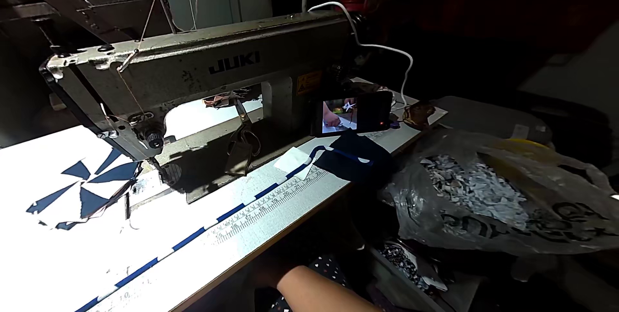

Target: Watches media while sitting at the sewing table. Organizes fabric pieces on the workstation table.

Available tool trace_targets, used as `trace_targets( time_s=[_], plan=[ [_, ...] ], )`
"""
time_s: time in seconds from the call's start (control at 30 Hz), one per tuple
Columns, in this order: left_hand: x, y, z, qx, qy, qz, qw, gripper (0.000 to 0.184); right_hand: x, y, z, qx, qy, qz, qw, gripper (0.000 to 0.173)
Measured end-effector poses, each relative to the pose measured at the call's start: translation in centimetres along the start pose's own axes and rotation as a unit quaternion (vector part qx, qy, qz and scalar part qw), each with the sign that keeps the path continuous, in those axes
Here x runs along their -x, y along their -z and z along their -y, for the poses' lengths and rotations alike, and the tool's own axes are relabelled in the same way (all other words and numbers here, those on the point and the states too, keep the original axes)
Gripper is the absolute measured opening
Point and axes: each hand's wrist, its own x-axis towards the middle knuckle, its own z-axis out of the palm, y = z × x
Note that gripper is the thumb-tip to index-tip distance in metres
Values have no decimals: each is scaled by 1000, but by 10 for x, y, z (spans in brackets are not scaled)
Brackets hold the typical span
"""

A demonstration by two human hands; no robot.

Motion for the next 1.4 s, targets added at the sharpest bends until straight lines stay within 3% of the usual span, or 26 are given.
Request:
trace_targets(
  time_s=[0.2,0.5,0.7,0.97,1.1,1.23,1.4],
  plan=[
    [9,8,-29,-22,-10,6,1000,43,1,-1,0,-4,6,-5,1000,39],
    [2,3,-8,-39,-18,0,999,44,4,1,3,23,10,0,1000,38],
    [10,9,-25,-27,-14,9,999,43,-1,-1,2,18,9,0,1000,39],
    [4,-1,-1,-27,-35,-46,998,44,1,2,5,24,2,8,1000,40],
    [2,0,-2,-38,-10,-36,999,44,1,1,4,26,4,2,1000,39],
    [15,9,-35,4,13,-17,1000,45,3,-1,4,-4,-3,-1,1000,39],
    [10,6,-23,1,-5,-25,1000,46,4,1,6,12,-2,4,1000,39]
  ],
)
